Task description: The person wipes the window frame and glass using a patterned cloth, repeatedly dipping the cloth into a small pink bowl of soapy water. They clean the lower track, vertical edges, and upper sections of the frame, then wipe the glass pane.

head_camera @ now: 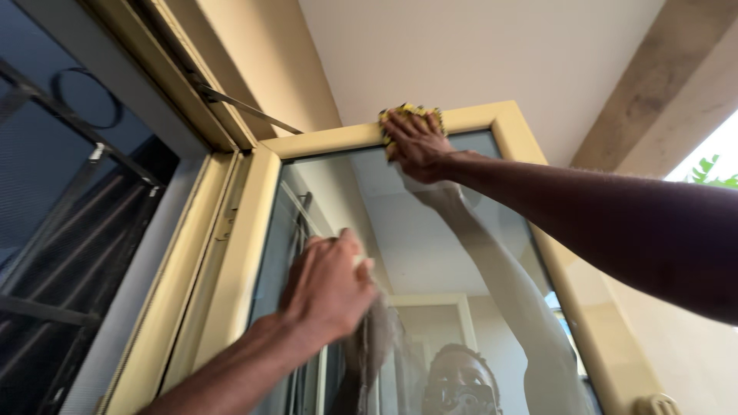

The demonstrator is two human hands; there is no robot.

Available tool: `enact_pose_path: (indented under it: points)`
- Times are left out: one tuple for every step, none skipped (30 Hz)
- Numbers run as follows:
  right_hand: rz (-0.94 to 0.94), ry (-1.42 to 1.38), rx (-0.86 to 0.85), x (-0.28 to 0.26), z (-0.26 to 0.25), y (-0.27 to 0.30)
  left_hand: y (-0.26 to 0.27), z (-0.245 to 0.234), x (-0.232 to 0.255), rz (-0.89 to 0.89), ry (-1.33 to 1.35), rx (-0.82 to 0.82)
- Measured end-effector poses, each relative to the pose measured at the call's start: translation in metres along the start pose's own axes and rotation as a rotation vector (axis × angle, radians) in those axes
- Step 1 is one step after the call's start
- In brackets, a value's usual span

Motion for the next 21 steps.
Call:
enact_pose_path:
  points:
    - [-0.092,-0.064,-0.006,-0.019,0.005,-0.006,-0.007,0.001,-0.027,-0.021,-0.066,0.060]
    - [-0.142,-0.052,-0.017,-0.028,0.008,-0.012,-0.016,0.002,-0.052,-0.045,-0.080,0.111]
    - [-0.184,-0.037,-0.030,-0.032,0.010,-0.016,-0.024,0.003,-0.077,-0.062,-0.093,0.158]
    - [-0.226,-0.022,-0.043,-0.034,0.012,-0.020,-0.032,0.000,-0.100,-0.085,-0.112,0.214]
    - [-0.215,-0.015,-0.062,-0.025,0.010,-0.021,-0.039,-0.001,-0.126,-0.124,-0.140,0.207]
    - [-0.204,-0.007,-0.080,-0.011,0.005,-0.020,-0.046,-0.004,-0.148,-0.164,-0.169,0.192]
    - [-0.191,0.002,-0.098,0.004,0.000,-0.017,-0.052,-0.008,-0.169,-0.209,-0.205,0.159]
    - [-0.070,0.036,-0.085,0.032,-0.009,-0.012,-0.051,-0.010,-0.188,-0.245,-0.229,0.099]
    - [0.045,0.068,-0.074,0.058,-0.017,-0.008,-0.052,-0.013,-0.200,-0.275,-0.240,0.047]
    - [0.181,0.106,-0.087,0.084,-0.024,-0.001,-0.055,-0.016,-0.205,-0.280,-0.245,0.027]
    - [0.321,0.142,-0.097,0.100,-0.026,0.005,-0.046,-0.011,-0.220,-0.390,-0.202,-0.116]
    - [0.411,0.143,-0.095,0.106,-0.024,0.007,-0.045,-0.014,-0.219,-0.368,-0.175,-0.107]
    - [0.501,0.141,-0.092,0.112,-0.024,0.009,-0.044,-0.018,-0.219,-0.347,-0.151,-0.095]
    - [0.592,0.139,-0.090,0.115,-0.021,0.011,-0.044,-0.021,-0.219,-0.325,-0.126,-0.085]
    - [0.608,0.151,-0.078,0.108,-0.016,0.006,-0.043,-0.022,-0.222,-0.351,-0.083,-0.089]
    - [0.624,0.163,-0.066,0.097,-0.010,0.000,-0.042,-0.020,-0.223,-0.376,-0.040,-0.093]
    - [0.637,0.173,-0.051,0.086,-0.004,-0.009,-0.043,-0.020,-0.225,-0.402,0.003,-0.093]
    - [0.587,0.144,-0.072,0.066,0.007,-0.020,-0.042,-0.017,-0.228,-0.434,0.031,-0.119]
    - [0.539,0.111,-0.093,0.042,0.022,-0.032,-0.042,-0.013,-0.230,-0.467,0.056,-0.146]
    - [0.490,0.079,-0.115,0.017,0.037,-0.044,-0.042,-0.010,-0.232,-0.500,0.081,-0.173]
    - [0.424,0.069,-0.134,-0.011,0.052,-0.056,-0.042,-0.010,-0.232,-0.515,0.105,-0.173]
Point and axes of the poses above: each hand's wrist, its own y-axis away from the middle knuckle, its own z-axis out of the palm, x = y × z, the point moved 10 cm from there along -y, towards the middle knuckle, and after that the axes turned 13 degrees about x, right-handed, at the moved point
